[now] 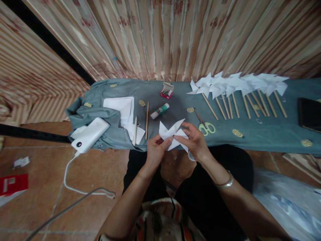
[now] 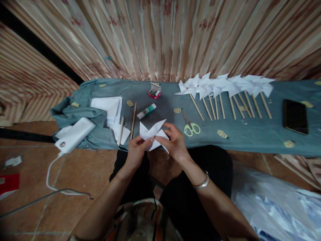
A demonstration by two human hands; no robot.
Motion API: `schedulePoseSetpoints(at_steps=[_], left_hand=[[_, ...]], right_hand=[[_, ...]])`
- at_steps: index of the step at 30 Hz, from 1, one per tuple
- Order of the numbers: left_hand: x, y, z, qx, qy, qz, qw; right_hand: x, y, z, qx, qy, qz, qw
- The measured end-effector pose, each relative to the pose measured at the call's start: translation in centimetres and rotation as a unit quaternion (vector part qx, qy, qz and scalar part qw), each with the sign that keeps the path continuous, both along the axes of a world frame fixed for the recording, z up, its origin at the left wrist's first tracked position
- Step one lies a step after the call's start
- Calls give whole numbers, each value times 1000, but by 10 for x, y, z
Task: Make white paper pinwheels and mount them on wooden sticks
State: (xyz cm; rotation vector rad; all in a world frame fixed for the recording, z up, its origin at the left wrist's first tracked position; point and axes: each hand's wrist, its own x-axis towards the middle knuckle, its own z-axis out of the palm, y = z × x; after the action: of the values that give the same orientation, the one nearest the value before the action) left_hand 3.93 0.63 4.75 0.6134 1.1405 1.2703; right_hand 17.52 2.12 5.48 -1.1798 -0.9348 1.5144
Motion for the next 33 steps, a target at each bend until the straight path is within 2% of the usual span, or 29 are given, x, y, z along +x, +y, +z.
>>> schedulePoseSetpoints(at_steps=[12,33], left_hand=[[-1,0,2,-40,-22,3,999],[-3,0,5,-51,-23,-12,998]], right_hand=[[1,0,3,-8,-4,20,1000],[0,0,5,-22,16,43,999]])
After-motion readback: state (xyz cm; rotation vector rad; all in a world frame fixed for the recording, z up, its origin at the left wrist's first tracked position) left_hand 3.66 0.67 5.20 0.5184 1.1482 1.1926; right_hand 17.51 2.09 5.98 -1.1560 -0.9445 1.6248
